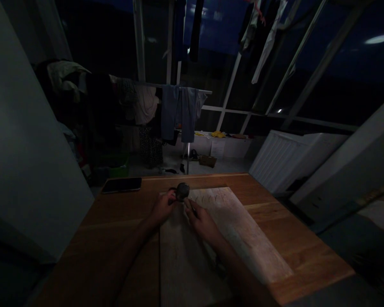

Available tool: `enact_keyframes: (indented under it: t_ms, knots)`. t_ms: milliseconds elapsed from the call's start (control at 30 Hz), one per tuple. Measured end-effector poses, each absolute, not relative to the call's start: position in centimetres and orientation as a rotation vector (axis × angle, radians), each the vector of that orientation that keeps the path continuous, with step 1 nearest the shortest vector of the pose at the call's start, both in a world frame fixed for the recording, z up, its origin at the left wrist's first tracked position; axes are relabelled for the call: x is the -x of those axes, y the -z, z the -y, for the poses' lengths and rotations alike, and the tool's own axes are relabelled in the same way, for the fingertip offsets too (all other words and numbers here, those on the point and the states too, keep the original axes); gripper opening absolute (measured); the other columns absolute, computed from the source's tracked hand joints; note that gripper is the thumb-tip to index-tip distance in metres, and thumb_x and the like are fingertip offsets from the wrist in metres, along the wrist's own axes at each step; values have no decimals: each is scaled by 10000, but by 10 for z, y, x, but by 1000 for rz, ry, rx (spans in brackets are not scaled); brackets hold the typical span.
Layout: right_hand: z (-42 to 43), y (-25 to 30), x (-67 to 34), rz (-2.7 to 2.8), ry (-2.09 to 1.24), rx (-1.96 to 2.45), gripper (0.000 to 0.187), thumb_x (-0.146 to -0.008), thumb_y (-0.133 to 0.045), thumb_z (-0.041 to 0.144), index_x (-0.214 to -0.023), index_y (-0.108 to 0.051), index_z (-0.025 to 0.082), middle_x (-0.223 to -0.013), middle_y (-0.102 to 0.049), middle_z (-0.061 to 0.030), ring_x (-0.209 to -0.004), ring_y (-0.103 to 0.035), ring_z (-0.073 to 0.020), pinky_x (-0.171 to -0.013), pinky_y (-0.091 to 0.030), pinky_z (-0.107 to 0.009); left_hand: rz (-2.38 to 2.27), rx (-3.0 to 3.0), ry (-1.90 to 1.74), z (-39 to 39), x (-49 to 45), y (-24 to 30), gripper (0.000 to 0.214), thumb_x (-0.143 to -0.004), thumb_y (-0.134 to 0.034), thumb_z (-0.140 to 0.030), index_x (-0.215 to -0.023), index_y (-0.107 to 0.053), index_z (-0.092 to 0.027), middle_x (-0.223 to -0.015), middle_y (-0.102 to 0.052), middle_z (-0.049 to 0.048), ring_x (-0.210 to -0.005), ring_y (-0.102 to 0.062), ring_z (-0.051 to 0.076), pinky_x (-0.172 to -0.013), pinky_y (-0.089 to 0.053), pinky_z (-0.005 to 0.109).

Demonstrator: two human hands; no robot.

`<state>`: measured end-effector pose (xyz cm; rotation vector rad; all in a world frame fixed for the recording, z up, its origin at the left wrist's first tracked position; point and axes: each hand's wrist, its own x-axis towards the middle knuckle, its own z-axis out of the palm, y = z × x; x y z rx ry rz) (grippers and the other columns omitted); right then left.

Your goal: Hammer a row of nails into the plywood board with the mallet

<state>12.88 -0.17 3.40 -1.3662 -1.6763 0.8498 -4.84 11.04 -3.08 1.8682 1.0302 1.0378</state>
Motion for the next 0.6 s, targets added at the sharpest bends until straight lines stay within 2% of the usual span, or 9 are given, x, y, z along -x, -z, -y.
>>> enact_keyframes:
  t_ms: [100,167,233,300,367,433,500,533,600]
  knots:
    - [0,-29,-128,1662,-809,1382,515,-993,-483,481,-1382,-645,185,-879,-759,-56,-909,-717,-262,-857,-544,-364,-1039,-1883,-1056,-111,49,32,390,-808,-649,-242,-1192,-670,-176,-940,-808,54,-902,-758,226,-824,-554,307]
    - [2,-25,-130,1671,-831,1357,528,-980,-506,520,-1357,-663,185,-846,-749,-49,-864,-710,-258,-808,-547,-355,-1035,-1904,-1047,-110,49,33,384,-812,-656,-260,-1186,-675,-174,-927,-808,51,-884,-758,226,-808,-554,302]
    - [8,-23,-134,1603,-931,1345,566,-933,-566,585,-1315,-683,185,-707,-690,-12,-702,-672,-227,-654,-529,-312,-1038,-1914,-1046,-109,48,34,403,-806,-668,-272,-1198,-673,-178,-922,-806,46,-873,-756,223,-798,-556,300]
    - [19,-21,-141,1372,-1104,1348,662,-847,-646,657,-1307,-664,180,-576,-581,47,-502,-555,-169,-484,-448,-262,-1058,-1908,-1053,-109,48,35,433,-798,-678,-277,-1220,-665,-179,-938,-805,51,-874,-754,217,-810,-562,306]
    - [34,-20,-154,1039,-1257,1324,722,-746,-731,688,-1265,-646,192,-533,-512,91,-390,-430,-115,-383,-355,-224,-1085,-1908,-1057,-109,47,36,441,-790,-685,-277,-1220,-665,-180,-952,-802,60,-872,-751,213,-824,-567,316]
    - [52,-19,-171,767,-1340,1255,632,-687,-777,686,-1090,-662,212,-521,-488,105,-347,-368,-84,-339,-296,-199,-1103,-1919,-1066,-109,47,37,423,-786,-688,-278,-1199,-675,-187,-939,-798,60,-862,-746,209,-820,-571,321]
    - [69,-17,-187,610,-1388,1192,493,-700,-769,674,-820,-618,221,-474,-439,104,-323,-339,-71,-327,-274,-191,-1111,-1927,-1091,-109,47,37,405,-779,-689,-280,-1175,-684,-197,-917,-795,51,-849,-742,207,-816,-577,326]
    - [76,-15,-194,547,-1376,1185,468,-722,-765,652,-740,-575,225,-466,-444,95,-329,-365,-73,-339,-301,-192,-1110,-1933,-1098,-109,48,37,398,-777,-688,-285,-1167,-686,-200,-910,-794,46,-843,-741,207,-819,-580,330]
    - [87,-10,-205,475,-1306,1217,438,-762,-752,613,-701,-559,225,-495,-533,53,-387,-493,-106,-406,-416,-217,-1108,-1952,-1097,-109,48,36,383,-786,-679,-302,-1156,-686,-204,-900,-792,41,-833,-740,210,-826,-585,340]
